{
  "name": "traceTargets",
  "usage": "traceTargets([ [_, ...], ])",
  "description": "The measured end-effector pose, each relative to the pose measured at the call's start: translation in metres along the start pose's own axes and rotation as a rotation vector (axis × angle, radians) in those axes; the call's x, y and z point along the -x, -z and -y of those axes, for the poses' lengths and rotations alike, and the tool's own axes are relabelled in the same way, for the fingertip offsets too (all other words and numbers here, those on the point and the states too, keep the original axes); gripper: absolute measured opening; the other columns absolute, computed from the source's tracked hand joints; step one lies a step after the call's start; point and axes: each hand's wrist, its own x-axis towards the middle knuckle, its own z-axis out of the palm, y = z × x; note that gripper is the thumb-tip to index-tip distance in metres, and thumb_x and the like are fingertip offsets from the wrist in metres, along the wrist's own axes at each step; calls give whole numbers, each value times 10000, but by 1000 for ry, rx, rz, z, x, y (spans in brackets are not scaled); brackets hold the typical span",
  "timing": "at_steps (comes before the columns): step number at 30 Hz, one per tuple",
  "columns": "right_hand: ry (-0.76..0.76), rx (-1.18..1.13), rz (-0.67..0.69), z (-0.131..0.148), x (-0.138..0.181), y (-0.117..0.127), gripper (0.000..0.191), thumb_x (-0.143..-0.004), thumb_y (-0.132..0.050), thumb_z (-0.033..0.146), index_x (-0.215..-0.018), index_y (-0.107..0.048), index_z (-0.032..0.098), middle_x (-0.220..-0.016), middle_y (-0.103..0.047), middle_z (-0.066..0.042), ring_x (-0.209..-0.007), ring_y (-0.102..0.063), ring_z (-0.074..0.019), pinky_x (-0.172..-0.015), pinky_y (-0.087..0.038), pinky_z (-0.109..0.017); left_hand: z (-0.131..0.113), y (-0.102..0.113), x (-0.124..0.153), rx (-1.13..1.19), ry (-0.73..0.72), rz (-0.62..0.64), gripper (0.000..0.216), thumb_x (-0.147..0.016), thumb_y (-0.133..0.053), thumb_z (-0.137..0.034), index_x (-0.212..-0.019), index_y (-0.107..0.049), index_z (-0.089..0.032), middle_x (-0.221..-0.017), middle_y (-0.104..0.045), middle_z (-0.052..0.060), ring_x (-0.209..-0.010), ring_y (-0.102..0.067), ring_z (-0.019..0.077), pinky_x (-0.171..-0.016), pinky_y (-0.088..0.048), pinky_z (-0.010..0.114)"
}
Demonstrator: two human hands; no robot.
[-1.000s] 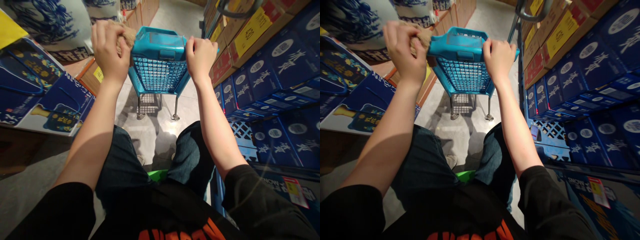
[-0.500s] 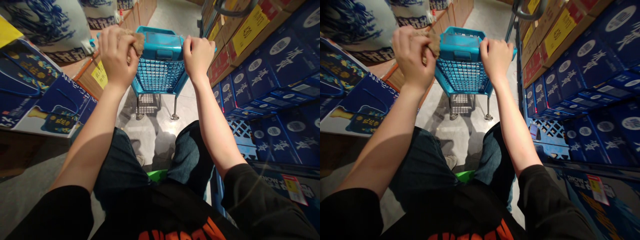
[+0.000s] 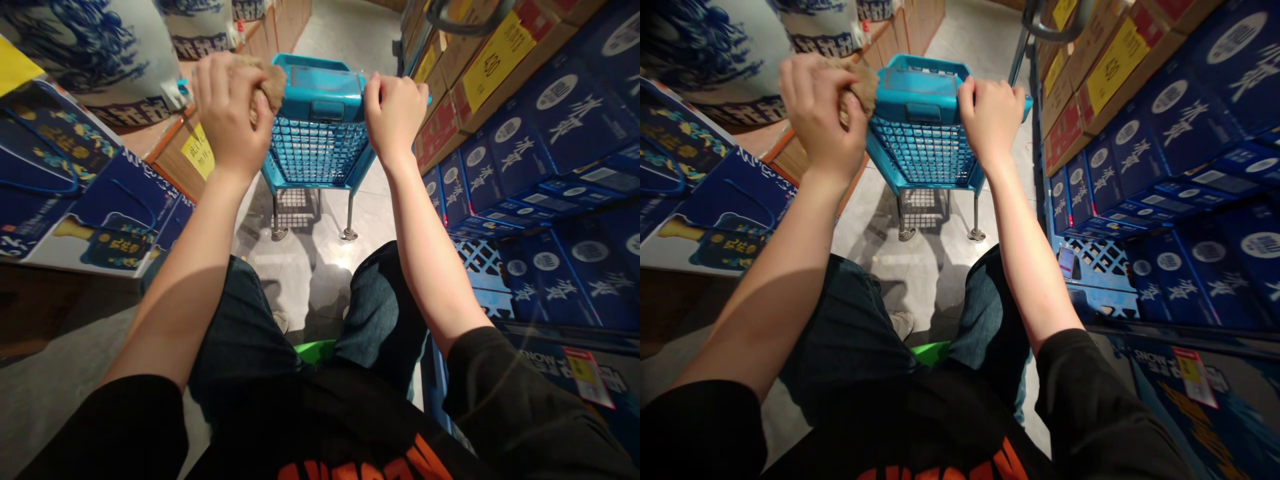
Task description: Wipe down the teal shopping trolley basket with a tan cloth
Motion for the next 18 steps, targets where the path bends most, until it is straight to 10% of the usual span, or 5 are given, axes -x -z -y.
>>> traceTargets([
  [4, 9, 48, 2, -1, 0, 1, 633, -1087, -164, 406, -974, -787, 394, -1180, -858, -55, -1175, -725, -356, -1032, -470, -570, -18, 2, 2, -42, -106, 127, 395, -1025, -544, -387, -1409, -636, -406, -1520, -599, 72, -1476, -442, 331, -1269, -282, 549],
  [11, -4, -20, 45, 4, 1, 3, 632, -1073, -167, 439, -1026, -795, 387, -1238, -849, -56, -1216, -688, -403, -1072, -422, -610, 40, 4, -16, 45, 177, -60, 320, -1032, -486, -322, -1302, -657, -338, -1372, -626, 99, -1345, -482, 357, -1220, -304, 537],
  [18, -30, -65, 31, 7, 2, 6, 600, -1051, -205, 454, -984, -801, 452, -1190, -859, -17, -1218, -708, -418, -1095, -406, -645, -38, -7, 7, 53, -77, 60, 399, -1059, -477, -377, -1412, -664, -377, -1561, -577, 78, -1545, -410, 317, -1315, -282, 551],
])
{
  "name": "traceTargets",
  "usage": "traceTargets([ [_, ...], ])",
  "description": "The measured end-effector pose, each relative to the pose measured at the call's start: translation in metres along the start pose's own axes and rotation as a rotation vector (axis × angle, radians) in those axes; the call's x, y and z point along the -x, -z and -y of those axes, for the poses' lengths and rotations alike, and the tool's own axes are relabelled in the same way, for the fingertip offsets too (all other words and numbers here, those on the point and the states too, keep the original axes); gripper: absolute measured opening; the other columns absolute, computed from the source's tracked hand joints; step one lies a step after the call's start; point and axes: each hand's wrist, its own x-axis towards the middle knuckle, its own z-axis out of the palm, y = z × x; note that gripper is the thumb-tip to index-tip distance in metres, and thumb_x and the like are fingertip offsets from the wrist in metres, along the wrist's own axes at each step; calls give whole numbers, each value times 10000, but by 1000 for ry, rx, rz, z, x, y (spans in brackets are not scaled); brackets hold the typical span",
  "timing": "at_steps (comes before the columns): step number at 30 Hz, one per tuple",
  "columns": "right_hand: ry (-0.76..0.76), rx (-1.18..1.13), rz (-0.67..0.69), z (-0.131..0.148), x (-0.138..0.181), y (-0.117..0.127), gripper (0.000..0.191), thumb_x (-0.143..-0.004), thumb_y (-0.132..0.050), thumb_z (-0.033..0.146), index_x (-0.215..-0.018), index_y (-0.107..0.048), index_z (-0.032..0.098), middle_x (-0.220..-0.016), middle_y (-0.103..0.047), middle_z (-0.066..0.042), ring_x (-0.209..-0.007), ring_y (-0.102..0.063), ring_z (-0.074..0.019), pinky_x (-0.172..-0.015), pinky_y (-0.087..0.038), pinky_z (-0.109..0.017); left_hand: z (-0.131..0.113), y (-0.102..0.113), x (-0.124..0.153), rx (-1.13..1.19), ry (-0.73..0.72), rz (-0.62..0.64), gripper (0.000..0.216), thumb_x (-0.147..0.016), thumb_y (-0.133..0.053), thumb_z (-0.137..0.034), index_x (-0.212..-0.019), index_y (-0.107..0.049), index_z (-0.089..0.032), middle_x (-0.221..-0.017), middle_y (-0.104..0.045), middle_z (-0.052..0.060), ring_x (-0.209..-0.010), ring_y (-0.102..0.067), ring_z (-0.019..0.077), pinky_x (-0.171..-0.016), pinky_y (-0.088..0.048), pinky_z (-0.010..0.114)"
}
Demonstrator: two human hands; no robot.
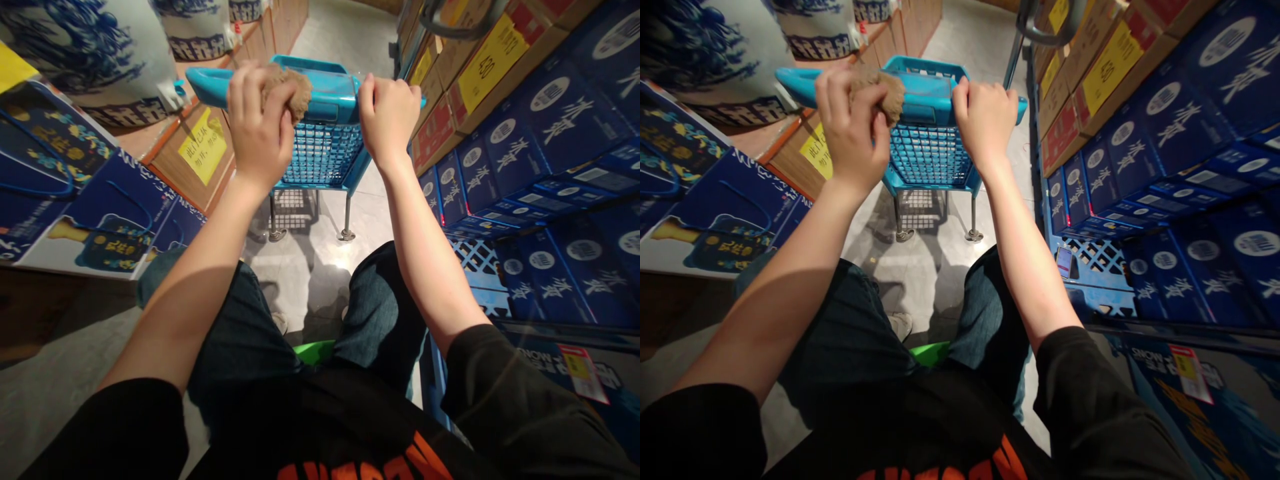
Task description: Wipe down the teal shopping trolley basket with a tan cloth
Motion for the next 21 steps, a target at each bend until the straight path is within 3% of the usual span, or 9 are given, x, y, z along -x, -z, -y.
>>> traceTargets([
  [2, -4, -5, 10, 0, 0, 1, 585, -1042, -220, 446, -978, -801, 445, -1196, -858, -20, -1227, -706, -418, -1096, -405, -647, -5, 1, 0, 10, -25, 61, 433, -1042, -513, -369, -1450, -658, -385, -1604, -556, 61, -1585, -383, 321, -1324, -273, 572],
  [4, -11, -31, 12, -1, -2, 0, 560, -1036, -235, 452, -968, -791, 459, -1207, -854, -2, -1247, -696, -415, -1111, -388, -655, 11, 5, -4, -32, -37, 114, 473, -1025, -552, -375, -1487, -651, -362, -1616, -547, 81, -1564, -403, 346, -1315, -269, 590],
  [8, -29, -102, 43, -6, -9, -13, 567, -1048, -232, 572, -921, -758, 403, -1216, -831, -76, -1290, -651, -441, -1186, -333, -697, 66, 13, -13, -65, 165, -60, 358, -1079, -494, -370, -1378, -691, -363, -1421, -628, 90, -1405, -482, 320, -1372, -131, 511],
  [10, -12, -107, 46, -10, -14, -21, 634, -1071, -194, 630, -896, -727, 335, -1225, -808, -156, -1280, -639, -453, -1206, -320, -724, 76, 10, -13, -2, 227, -119, 321, -1072, -504, -336, -1332, -691, -351, -1388, -614, 85, -1375, -463, 326, -1332, -206, 519],
  [14, 35, -93, -42, -23, -22, -38, 751, -1070, -115, 761, -835, -665, 306, -1142, -811, -196, -1163, -659, -423, -1125, -405, -717, 44, 1, -8, 40, 129, -81, 265, -1067, -563, -369, -1286, -712, -367, -1407, -605, 82, -1422, -429, 326, -1353, -184, 530],
  [17, 65, -125, -119, -35, -28, -49, 842, -1006, -47, 878, -787, -651, 334, -1032, -829, -183, -1062, -666, -405, -1048, -463, -692, 12, 1, -6, 36, 80, 15, 387, -1021, -614, -304, -1399, -682, -350, -1552, -556, 88, -1499, -394, 326, -1333, -228, 553],
  [21, 85, -196, -135, -37, -31, -49, 721, -962, -161, 933, -804, -650, 427, -913, -828, -105, -1032, -670, -402, -1031, -493, -637, 17, 3, -10, 3, 80, 93, 414, -1026, -616, -321, -1437, -653, -353, -1549, -556, 89, -1494, -408, 318, -1372, -116, 566],
])
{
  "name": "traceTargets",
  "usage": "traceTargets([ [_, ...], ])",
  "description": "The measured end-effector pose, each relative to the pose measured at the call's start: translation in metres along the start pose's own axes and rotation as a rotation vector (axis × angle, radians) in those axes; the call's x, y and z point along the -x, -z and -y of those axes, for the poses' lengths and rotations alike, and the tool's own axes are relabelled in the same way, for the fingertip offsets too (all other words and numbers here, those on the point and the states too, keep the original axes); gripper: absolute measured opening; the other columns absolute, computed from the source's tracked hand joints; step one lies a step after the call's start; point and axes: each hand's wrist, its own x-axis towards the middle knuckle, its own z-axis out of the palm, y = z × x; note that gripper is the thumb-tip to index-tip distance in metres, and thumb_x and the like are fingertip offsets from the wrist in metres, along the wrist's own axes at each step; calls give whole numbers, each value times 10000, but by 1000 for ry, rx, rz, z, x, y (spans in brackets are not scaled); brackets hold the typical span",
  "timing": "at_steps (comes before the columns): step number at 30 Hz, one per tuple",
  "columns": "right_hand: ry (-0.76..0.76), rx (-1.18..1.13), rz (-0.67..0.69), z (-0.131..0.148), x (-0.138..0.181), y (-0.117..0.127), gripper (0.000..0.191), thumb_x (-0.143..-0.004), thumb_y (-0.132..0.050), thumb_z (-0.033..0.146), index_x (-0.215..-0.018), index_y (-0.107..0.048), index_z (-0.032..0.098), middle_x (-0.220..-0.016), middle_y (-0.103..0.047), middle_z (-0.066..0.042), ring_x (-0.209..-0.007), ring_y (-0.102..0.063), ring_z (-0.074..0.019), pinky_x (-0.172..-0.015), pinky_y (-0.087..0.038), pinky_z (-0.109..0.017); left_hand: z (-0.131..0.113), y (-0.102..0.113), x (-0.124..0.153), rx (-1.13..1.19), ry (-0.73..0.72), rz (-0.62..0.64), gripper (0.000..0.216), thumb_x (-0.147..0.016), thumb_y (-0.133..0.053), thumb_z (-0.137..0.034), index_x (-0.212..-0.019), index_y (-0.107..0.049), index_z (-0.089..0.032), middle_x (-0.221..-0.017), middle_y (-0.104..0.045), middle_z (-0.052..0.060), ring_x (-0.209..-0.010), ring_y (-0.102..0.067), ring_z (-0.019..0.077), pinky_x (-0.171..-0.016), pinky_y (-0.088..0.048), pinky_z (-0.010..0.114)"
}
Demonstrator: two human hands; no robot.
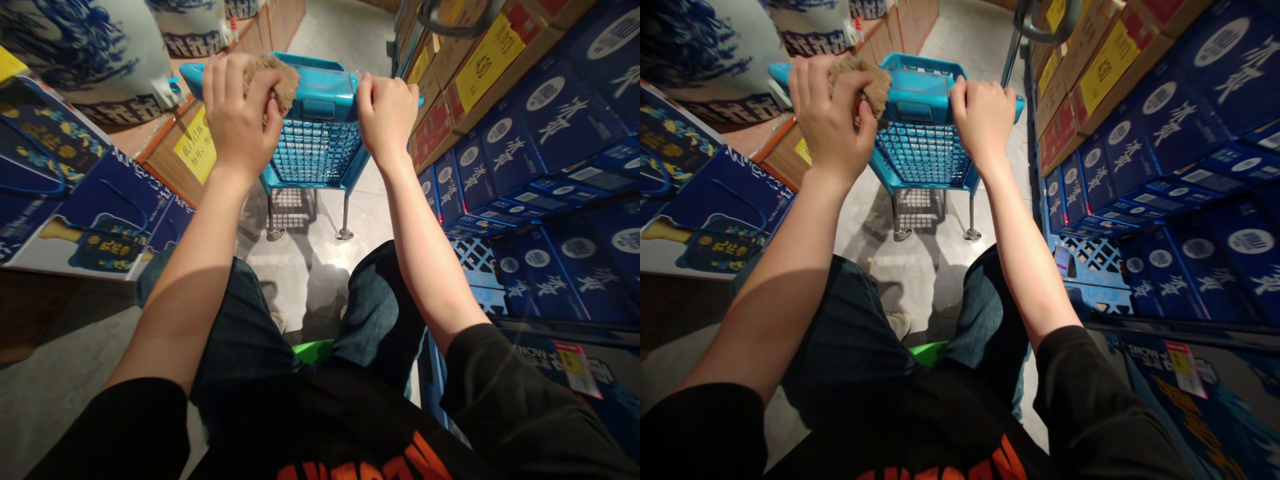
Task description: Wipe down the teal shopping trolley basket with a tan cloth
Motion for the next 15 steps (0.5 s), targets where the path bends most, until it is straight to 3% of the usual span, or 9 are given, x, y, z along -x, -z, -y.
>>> traceTargets([
  [6, -61, 207, 213, 44, 10, 29, 483, -1083, -306, 555, -918, -698, 328, -1147, -829, -128, -1134, -723, -413, -1060, -511, -612, 55, -13, -12, 1, 37, -101, 421, -978, -628, -227, -1361, -645, -402, -1459, -536, 22, -1473, -362, 278, -1377, 11, 464],
  [10, -69, 229, 236, 68, 19, 41, 463, -1111, -336, 579, -979, -678, 297, -1175, -811, -153, -1145, -719, -427, -1047, -530, -609, 77, -7, -12, -10, 7, -152, 331, -1057, -550, -321, -1360, -641, -415, -1395, -548, 31, -1400, -379, 296, -1318, -108, 452],
  [13, -54, 205, 257, 81, 26, 48, 410, -1127, -378, 523, -1002, -667, 261, -1181, -799, -169, -1167, -715, -449, -992, -529, -572, 86, 3, -10, 15, -24, -184, 303, -1109, -480, -467, -1348, -641, -372, -1360, -557, 58, -1332, -400, 321, -1230, -213, 471],
  [15, -14, 195, 288, 88, 31, 53, 400, -1141, -380, 483, -1012, -676, 247, -1169, -802, -164, -1163, -721, -439, -968, -526, -540, 89, 10, -10, 18, -2, -184, 293, -1113, -491, -470, -1323, -642, -332, -1355, -562, 68, -1325, -405, 325, -1205, -236, 475],
])
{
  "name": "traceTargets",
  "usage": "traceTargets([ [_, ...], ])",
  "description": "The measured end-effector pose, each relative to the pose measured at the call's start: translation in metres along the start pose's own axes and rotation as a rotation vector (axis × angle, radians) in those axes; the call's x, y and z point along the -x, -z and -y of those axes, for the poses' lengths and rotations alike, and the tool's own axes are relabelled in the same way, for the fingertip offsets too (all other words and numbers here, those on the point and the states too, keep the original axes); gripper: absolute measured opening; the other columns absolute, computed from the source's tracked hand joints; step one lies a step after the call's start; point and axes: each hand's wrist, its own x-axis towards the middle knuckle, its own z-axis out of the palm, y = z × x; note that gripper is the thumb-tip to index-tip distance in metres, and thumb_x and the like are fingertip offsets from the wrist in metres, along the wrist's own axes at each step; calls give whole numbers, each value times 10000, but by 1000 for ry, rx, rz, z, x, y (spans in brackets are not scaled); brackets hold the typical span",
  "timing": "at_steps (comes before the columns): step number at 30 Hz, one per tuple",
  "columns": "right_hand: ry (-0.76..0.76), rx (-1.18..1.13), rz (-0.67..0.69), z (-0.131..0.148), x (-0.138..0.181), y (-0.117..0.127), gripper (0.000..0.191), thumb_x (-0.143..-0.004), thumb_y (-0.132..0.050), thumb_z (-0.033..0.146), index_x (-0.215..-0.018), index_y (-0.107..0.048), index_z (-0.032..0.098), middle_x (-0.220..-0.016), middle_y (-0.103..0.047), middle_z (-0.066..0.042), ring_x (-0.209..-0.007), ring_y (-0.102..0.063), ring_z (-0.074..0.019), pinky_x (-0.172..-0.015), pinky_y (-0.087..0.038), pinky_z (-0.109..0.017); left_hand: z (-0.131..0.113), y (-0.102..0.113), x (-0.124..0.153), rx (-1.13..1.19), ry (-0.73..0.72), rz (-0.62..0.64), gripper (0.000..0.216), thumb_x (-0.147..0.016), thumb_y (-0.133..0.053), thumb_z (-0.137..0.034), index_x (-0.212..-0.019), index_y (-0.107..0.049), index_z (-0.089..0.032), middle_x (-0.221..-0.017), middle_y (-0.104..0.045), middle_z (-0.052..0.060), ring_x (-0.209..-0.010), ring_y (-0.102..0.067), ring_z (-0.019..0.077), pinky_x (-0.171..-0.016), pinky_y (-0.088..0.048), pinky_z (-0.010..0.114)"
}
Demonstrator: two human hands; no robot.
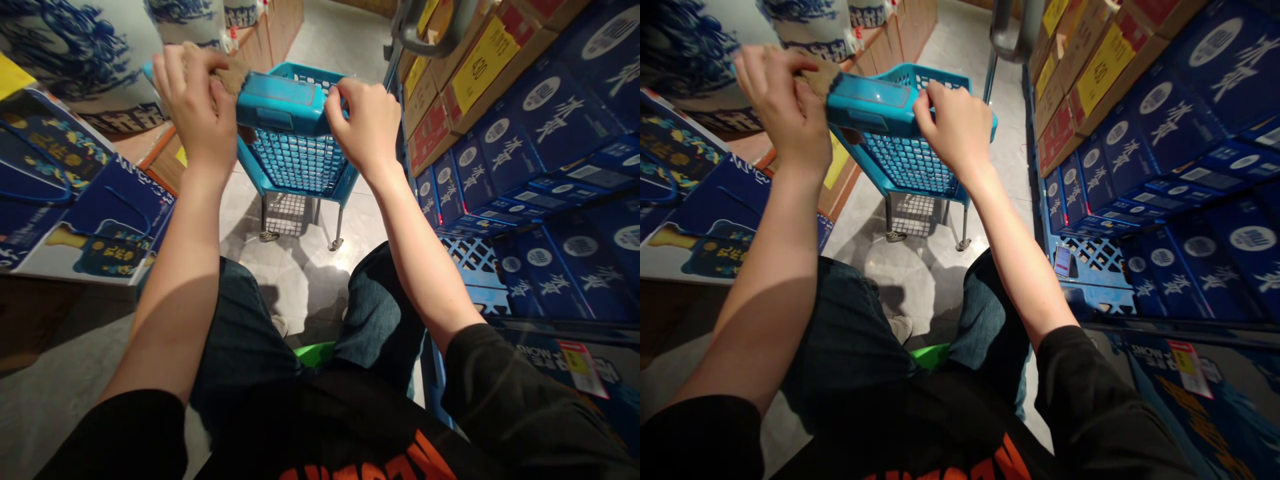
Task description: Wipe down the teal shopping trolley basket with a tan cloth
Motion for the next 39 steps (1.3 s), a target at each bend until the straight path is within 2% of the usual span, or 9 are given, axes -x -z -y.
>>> traceTargets([
  [6, 268, -48, 77, 6, 17, 3, 363, -1137, -412, 411, -1155, -736, 251, -1210, -820, -124, -1142, -752, -366, -950, -572, -474, -8, 11, -4, -138, 241, -72, 312, -1010, -555, -129, -1272, -673, -251, -1339, -593, 86, -1329, -456, 312, -1220, -275, 497],
  [10, 395, -75, 87, 6, 21, -3, 337, -1120, -449, 332, -1303, -722, 260, -1296, -809, -84, -1213, -744, -315, -978, -580, -415, -19, 21, -1, -126, 192, -166, 280, -1089, -449, -189, -1241, -685, -201, -1281, -646, 127, -1280, -521, 302, -1164, -356, 469],
  [15, 410, -65, 35, 12, 26, -7, 375, -1134, -397, 296, -1318, -712, 212, -1223, -812, -72, -1146, -765, -274, -988, -574, -400, -23, 29, 4, -53, 121, -246, 336, -1076, -389, -270, -1118, -705, -166, -1144, -701, 138, -1204, -587, 306, -1165, -374, 512],
  [21, 454, -167, 17, 31, 41, -7, 339, -1126, -431, 333, -1226, -745, 250, -1204, -813, -56, -1149, -759, -263, -975, -604, -379, 22, 32, -5, 21, 113, -149, 379, -1117, -390, -484, -1136, -652, -211, -1179, -653, 77, -1242, -550, 277, -1154, -399, 526],
  [25, 458, -264, -39, 27, 41, -19, 378, -1131, -401, 355, -1294, -734, 282, -1334, -772, -59, -1302, -708, -276, -1127, -575, -445, 36, 35, -11, 64, 176, -119, 298, -1120, -412, -447, -1099, -607, -223, -1253, -617, 87, -1293, -530, 279, -1186, -385, 542],
  [28, 419, -291, -120, 7, 32, -34, 391, -1133, -421, 444, -1299, -730, 272, -1349, -757, -94, -1363, -669, -319, -1216, -520, -537, 8, 33, -5, 123, 111, -167, 231, -1088, -438, -312, -1097, -660, -247, -1228, -655, 84, -1280, -558, 294, -1175, -404, 545],
  [31, 305, -286, -120, -11, 25, -47, 437, -1134, -414, 519, -1206, -746, 244, -1259, -782, -132, -1287, -699, -344, -1181, -542, -552, -46, 24, 9, 156, -25, -201, 205, -1042, -519, -308, -1066, -714, -251, -1182, -706, 97, -1220, -582, 320, -1138, -419, 557],
  [35, 229, -328, -134, -14, 24, -52, 547, -1165, -285, 545, -1236, -735, 242, -1300, -781, -136, -1255, -725, -330, -1130, -574, -498, -113, 3, 29, 160, -143, 21, 226, -1046, -535, -368, -1116, -742, -308, -1291, -712, 101, -1326, -591, 345, -1179, -412, 573],
  [39, 248, -372, -143, -8, 26, -48, 592, -1174, -233, 562, -1431, -655, 237, -1376, -760, -138, -1281, -732, -327, -1124, -578, -477, -122, -14, 35, 170, -57, 74, 259, -1018, -553, -543, -1041, -713, -341, -1244, -711, 87, -1336, -606, 369, -1221, -365, 629],
])
